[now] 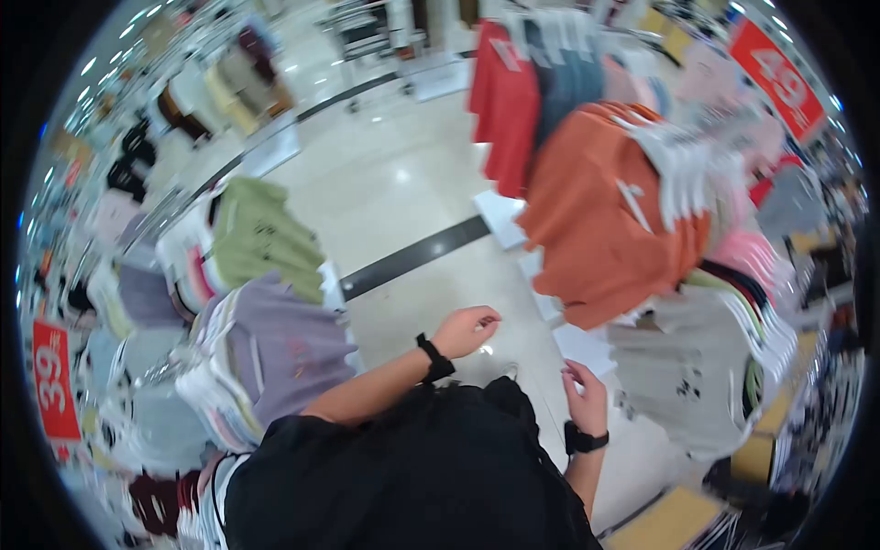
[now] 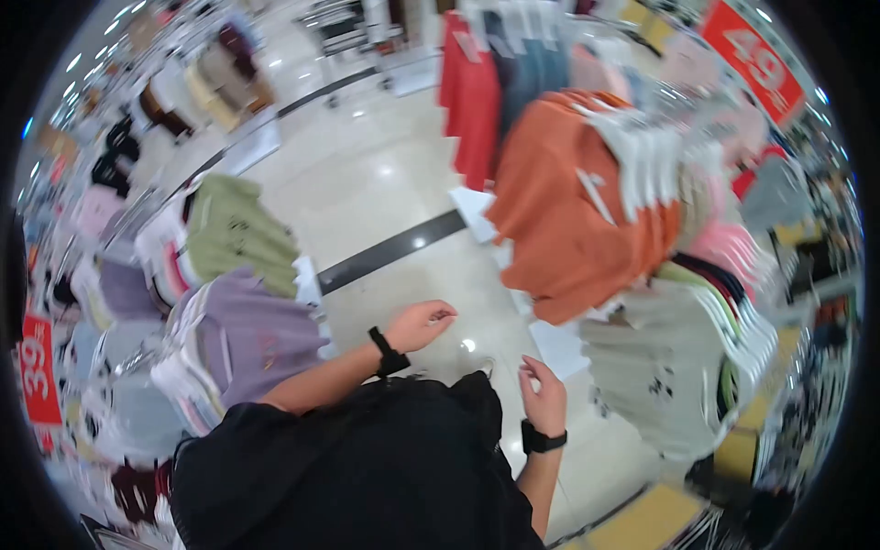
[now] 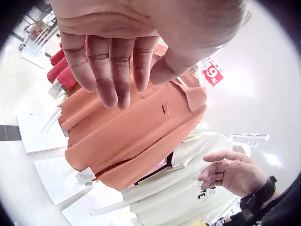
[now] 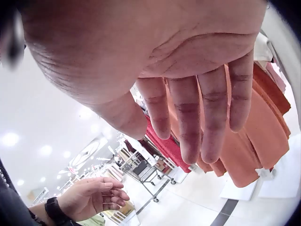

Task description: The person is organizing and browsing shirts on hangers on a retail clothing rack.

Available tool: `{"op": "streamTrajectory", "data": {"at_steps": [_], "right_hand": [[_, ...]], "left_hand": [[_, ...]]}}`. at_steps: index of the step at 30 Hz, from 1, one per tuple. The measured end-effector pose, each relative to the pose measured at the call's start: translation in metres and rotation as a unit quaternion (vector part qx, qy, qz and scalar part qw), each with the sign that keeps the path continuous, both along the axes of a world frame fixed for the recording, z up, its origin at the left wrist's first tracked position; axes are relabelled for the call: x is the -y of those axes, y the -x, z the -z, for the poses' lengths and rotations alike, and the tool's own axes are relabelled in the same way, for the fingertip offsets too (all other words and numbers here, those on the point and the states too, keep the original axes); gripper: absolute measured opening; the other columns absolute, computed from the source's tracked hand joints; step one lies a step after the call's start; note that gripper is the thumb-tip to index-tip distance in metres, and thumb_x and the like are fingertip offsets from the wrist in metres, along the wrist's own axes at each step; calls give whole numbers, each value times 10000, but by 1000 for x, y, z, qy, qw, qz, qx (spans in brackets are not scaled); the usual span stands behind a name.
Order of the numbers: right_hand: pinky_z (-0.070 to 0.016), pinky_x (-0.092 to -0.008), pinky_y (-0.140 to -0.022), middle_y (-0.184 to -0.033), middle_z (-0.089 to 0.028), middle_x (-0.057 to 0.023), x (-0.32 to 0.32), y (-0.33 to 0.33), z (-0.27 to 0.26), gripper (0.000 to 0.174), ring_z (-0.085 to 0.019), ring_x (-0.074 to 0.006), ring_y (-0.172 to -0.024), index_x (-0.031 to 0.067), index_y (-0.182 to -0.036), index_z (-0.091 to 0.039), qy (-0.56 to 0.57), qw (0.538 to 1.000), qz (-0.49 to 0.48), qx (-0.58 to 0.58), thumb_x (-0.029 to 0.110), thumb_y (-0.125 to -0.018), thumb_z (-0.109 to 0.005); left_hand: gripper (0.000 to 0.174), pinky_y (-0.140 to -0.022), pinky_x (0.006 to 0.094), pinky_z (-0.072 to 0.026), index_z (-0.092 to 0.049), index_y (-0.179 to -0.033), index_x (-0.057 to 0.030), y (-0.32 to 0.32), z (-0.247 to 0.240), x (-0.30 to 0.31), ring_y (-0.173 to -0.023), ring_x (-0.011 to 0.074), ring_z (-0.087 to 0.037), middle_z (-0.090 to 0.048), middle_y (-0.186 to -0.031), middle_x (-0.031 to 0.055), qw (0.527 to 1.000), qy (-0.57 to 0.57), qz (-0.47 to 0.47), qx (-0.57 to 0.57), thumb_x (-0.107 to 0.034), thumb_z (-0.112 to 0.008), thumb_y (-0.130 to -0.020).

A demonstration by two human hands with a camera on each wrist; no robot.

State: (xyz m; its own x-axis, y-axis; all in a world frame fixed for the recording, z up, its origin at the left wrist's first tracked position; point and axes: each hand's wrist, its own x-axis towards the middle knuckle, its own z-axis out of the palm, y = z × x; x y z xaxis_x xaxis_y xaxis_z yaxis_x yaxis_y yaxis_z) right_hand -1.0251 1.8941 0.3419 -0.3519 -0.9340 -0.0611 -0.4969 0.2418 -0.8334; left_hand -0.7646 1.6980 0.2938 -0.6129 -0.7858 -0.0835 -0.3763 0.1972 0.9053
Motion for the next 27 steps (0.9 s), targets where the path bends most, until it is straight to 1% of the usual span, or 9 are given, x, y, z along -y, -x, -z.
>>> {"op": "streamTrajectory", "data": {"at_steps": [3, 7, 12, 13, 14, 16, 19, 23, 27], "right_hand": [[-570, -347, -884, -1025, -777, -142, 21, -9, 6, 261, -748, -225, -947, 0, -1238, -714, -30, 999, -5, 18, 78, -993, -669], [-567, -348, -878, -982, -771, -127, 60, -4, 38, 246, -735, -214, -920, -9, -1221, -715, -54, 998, 6, 9, 77, -996, -662], [-570, -343, -844, -955, -756, -138, 154, 7, 78, 241, -729, -216, -878, 4, -1207, -718, -81, 991, -102, 27, 86, -986, -672], [-570, -342, -824, -959, -754, -141, 178, 4, 79, 243, -728, -220, -867, 7, -1210, -717, -68, 988, -135, 8, 85, -984, -671], [-570, -341, -803, -963, -752, -144, 204, -1, 79, 246, -727, -223, -857, 10, -1213, -716, -54, 984, -170, -9, 84, -983, -671], [-568, -350, -766, -974, -752, -142, 253, -4, 97, 237, -728, -229, -844, 18, -1205, -719, -48, 975, -215, 4, 87, -983, -671], [-564, -357, -738, -978, -752, -127, 332, -19, 96, 248, -731, -229, -847, 23, -1211, -716, -96, 947, -303, 40, 119, -986, -678], [-553, -349, -732, -958, -751, -132, 424, -57, 61, 272, -726, -242, -837, 26, -1234, -707, -63, 901, -428, -37, 146, -991, -675], [-551, -348, -731, -956, -747, -123, 488, -113, 39, 276, -730, -230, -852, 37, -1242, -707, -74, 866, -492, -49, 157, -997, -666]], "left_hand": [[208, -862, 372, -582, -718, -1137, -41, -28, 19, 12, -919, 241, -734, -765, -1021, 116, 999, -20, -27, -31, -190, -667, -1002], [198, -827, 371, -577, -716, -1119, -40, -37, 27, 31, -888, 243, -730, -761, -988, 115, 998, -46, -48, 1, -187, -673, -994], [196, -793, 360, -570, -716, -1107, -34, -36, 42, 68, -846, 245, -722, -759, -957, 110, 996, -59, -61, 9, -183, -664, -992], [244, -838, 401, -573, -712, -1136, -45, -36, 49, 79, -911, 293, -727, -755, -1020, 130, 994, -87, -53, 29, -237, -659, -995], [244, -838, 401, -573, -712, -1136, -45, -37, 45, 91, -911, 293, -727, -755, -1020, 130, 993, -86, -70, 29, -237, -659, -995], [330, -930, 452, -553, -688, -1215, -61, -46, 35, 115, -1038, 352, -708, -735, -1139, 160, 987, -33, -21, 153, -308, -651, -999], [439, -1010, 483, -516, -642, -1307, -69, -66, 13, 152, -1157, 391, -660, -698, -1251, 179, 979, -87, -47, 179, -376, -648, -992], [560, -1073, 464, -492, -597, -1368, -30, -114, 14, 161, -1256, 386, -613, -653, -1341, 206, 945, -97, -249, 187, -423, -667, -976], [585, -1096, 469, -477, -595, -1394, -30, -171, 27, 133, -1279, 400, -596, -624, -1375, 231, 904, -175, -336, 197, -427, -670, -971]]}}
